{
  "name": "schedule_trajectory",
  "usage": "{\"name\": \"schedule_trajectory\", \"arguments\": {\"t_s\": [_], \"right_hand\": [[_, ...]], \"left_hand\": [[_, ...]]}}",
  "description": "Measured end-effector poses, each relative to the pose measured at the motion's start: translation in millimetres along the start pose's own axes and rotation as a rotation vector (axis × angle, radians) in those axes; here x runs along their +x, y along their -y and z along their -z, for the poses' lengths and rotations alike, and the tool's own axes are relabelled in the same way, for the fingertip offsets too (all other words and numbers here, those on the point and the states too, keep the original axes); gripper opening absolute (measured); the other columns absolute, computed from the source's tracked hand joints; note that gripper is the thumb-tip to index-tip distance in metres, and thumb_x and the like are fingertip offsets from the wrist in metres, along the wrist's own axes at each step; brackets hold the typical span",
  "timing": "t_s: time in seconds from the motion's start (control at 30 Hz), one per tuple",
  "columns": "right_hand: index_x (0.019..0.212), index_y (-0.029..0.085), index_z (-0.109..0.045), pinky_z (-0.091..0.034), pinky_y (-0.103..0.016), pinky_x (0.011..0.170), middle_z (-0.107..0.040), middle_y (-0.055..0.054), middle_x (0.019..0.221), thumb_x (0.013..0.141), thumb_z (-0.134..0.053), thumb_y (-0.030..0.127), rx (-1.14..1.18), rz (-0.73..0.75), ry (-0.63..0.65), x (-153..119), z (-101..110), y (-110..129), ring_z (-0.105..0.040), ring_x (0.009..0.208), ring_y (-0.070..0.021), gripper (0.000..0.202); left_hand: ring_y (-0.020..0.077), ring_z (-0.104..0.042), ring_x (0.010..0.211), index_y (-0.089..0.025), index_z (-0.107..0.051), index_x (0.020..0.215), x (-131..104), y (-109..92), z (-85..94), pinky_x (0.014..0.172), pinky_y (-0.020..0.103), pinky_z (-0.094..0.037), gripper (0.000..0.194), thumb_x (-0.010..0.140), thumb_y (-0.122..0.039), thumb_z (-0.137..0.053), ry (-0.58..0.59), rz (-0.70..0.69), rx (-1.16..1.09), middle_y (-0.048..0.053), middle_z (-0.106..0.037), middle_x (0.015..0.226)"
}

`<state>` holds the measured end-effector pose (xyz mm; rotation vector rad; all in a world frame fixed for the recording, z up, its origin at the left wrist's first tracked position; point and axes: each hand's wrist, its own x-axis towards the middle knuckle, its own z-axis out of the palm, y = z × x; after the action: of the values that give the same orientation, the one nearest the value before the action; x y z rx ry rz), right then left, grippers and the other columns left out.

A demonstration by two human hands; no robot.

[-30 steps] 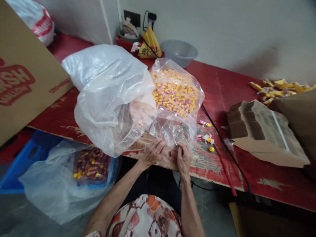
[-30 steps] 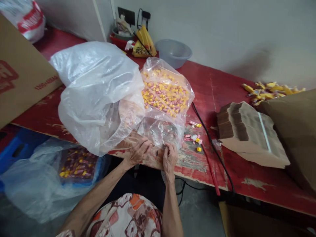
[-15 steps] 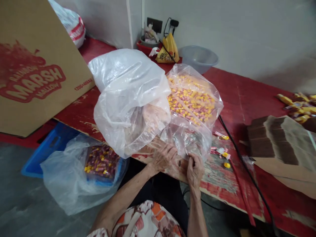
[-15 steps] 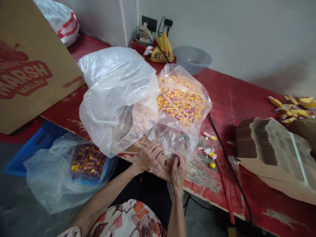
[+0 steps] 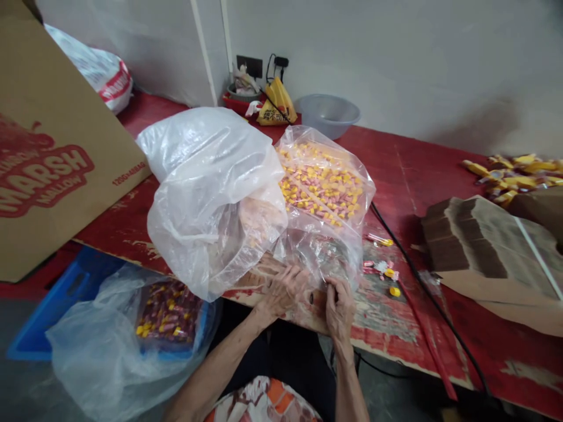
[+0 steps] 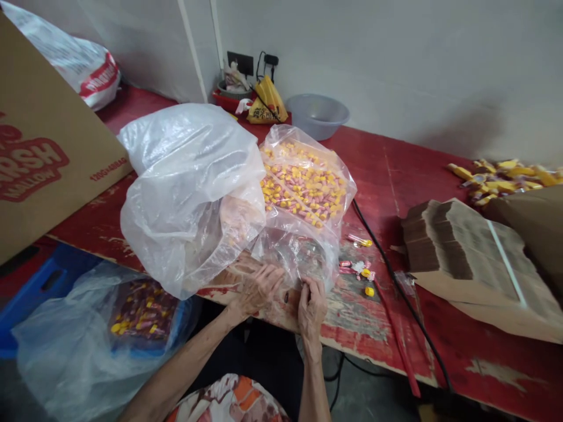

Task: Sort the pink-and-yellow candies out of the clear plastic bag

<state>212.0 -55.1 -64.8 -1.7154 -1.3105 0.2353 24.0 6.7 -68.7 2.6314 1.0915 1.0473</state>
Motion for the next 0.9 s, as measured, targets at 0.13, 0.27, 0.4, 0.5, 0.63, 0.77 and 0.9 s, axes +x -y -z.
{"name": "schedule_trajectory", "arguments": {"t_s": [0.13,0.27,0.4,0.5,0.63,0.77,0.9], "right_hand": [[0.105,0.022,-0.080,-0.057,-0.043,0.094,-0.078,-0.012,0.106,0.111,-0.047,0.044,-0.001,0.009,-0.015,0,-1,-1,-0.071,0.100,-0.0277,0.041],[0.103,0.022,-0.080,-0.056,-0.042,0.094,-0.078,-0.012,0.107,0.110,-0.047,0.047,0.000,-0.004,-0.023,0,0,1,-0.071,0.099,-0.0272,0.042],[0.100,0.022,-0.080,-0.055,-0.042,0.094,-0.078,-0.012,0.105,0.109,-0.048,0.048,0.001,0.004,-0.016,0,1,1,-0.071,0.098,-0.0268,0.042],[0.101,0.021,-0.080,-0.054,-0.043,0.094,-0.078,-0.012,0.105,0.108,-0.048,0.049,-0.007,0.018,-0.010,1,2,1,-0.071,0.098,-0.0273,0.043],[0.102,0.020,-0.080,-0.054,-0.043,0.094,-0.078,-0.013,0.106,0.108,-0.048,0.050,-0.024,0.018,-0.011,1,2,-1,-0.072,0.098,-0.0279,0.045],[0.101,0.020,-0.080,-0.053,-0.042,0.092,-0.078,-0.013,0.103,0.109,-0.048,0.051,-0.034,0.028,-0.012,1,2,-2,-0.071,0.096,-0.0282,0.046],[0.102,0.020,-0.080,-0.053,-0.043,0.094,-0.078,-0.013,0.105,0.110,-0.049,0.051,-0.028,0.034,-0.003,1,4,-1,-0.071,0.098,-0.0287,0.045]], "left_hand": [[0.0247,-0.078,0.103,-0.019,-0.069,0.137,-2,0,3.1,0.090,0.038,-0.065,0.028,0.112,-0.019,-0.057,-0.035,-0.011,-0.048,0.011,-0.077,0.113],[0.0242,-0.079,0.104,-0.018,-0.069,0.132,-1,-2,5.5,0.092,0.037,-0.066,0.025,0.114,-0.018,-0.052,-0.092,-0.022,-0.008,0.011,-0.078,0.113],[0.0239,-0.077,0.093,-0.018,-0.069,0.119,2,-2,1.6,0.087,0.038,-0.066,0.021,0.112,-0.013,-0.050,0.020,-0.016,0.029,0.008,-0.077,0.102],[0.0229,-0.077,0.098,-0.019,-0.070,0.115,-1,-3,5.1,0.090,0.036,-0.066,0.021,0.113,-0.014,-0.049,0.036,0.001,-0.005,0.008,-0.077,0.104],[0.0234,-0.077,0.107,-0.018,-0.070,0.121,-4,-6,9.8,0.094,0.036,-0.066,0.022,0.116,-0.018,-0.048,-0.075,0.030,-0.020,0.010,-0.077,0.111],[0.0241,-0.074,0.094,-0.018,-0.069,0.121,1,-6,4.7,0.085,0.037,-0.065,0.020,0.112,-0.015,-0.051,-0.027,0.019,0.028,0.008,-0.076,0.106],[0.0228,-0.075,0.099,-0.019,-0.070,0.121,0,-6,5.1,0.089,0.036,-0.065,0.019,0.113,-0.015,-0.053,-0.003,-0.003,0.012,0.008,-0.075,0.107]]}}
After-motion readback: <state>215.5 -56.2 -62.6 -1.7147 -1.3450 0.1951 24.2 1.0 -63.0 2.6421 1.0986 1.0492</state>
